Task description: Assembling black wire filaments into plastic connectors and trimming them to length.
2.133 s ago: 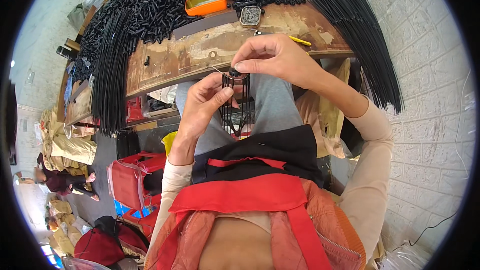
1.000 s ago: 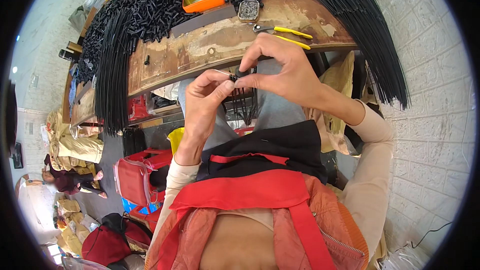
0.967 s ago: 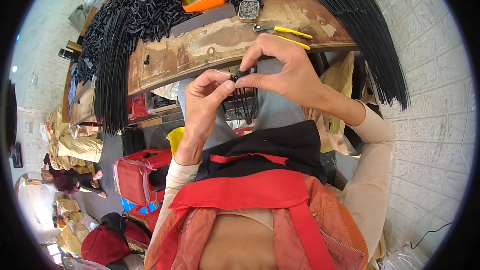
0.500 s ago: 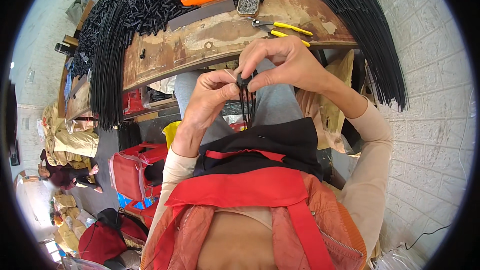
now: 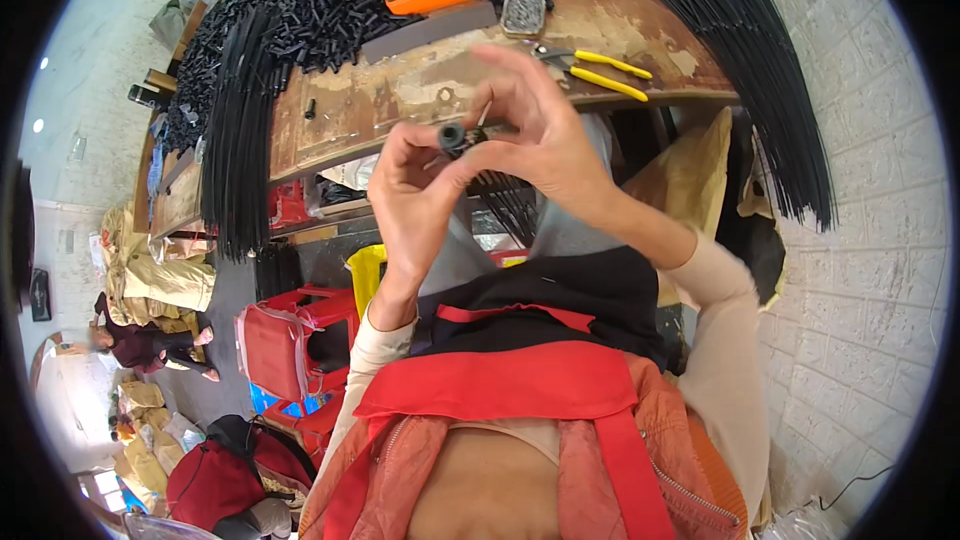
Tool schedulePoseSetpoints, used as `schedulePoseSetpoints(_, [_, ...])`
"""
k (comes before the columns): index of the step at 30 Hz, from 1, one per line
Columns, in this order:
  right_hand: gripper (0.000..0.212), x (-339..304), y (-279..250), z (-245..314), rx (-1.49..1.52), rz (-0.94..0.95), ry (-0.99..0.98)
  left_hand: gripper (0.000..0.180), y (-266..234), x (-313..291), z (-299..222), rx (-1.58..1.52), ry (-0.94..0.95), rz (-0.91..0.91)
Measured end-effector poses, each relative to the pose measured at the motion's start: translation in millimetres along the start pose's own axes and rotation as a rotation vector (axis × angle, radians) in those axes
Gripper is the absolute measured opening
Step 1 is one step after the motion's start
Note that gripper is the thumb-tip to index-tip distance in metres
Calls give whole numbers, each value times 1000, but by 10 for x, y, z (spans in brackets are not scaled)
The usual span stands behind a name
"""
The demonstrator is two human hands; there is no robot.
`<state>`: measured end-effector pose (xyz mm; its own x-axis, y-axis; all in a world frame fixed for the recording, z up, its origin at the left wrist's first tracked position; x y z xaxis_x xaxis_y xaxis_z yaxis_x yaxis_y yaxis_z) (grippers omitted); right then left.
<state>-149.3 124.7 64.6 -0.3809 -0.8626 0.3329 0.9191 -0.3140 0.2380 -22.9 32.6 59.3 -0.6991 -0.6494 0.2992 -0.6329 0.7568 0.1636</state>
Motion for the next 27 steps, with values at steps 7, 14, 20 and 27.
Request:
schedulePoseSetpoints(7, [15,-143,-8,-633,-174,3,286,48,-355,250,-20,-62,47,-5])
schedulePoseSetpoints(14, [11,-118,105,-623,-142,-5,326,47,-460,258,31,-43,6,22])
schedulePoseSetpoints(20, [8,-67,102,-624,-280,6,325,35,-499,288,77,-41,-33,79])
schedulePoseSetpoints(27, [16,8,120,-726,-292,-31,284,30,-433,290,1,-6,-75,137])
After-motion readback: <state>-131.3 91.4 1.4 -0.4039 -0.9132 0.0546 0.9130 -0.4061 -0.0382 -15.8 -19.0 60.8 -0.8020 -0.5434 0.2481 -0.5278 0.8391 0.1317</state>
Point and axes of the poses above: each hand's wrist, its own x-axis towards the middle knuckle, its own y-axis out of the palm, z = x × y, the point moved 1 cm from there along x, towards the middle knuckle, and after that the axes turned 2 degrees about z, right-handed, at the moved point
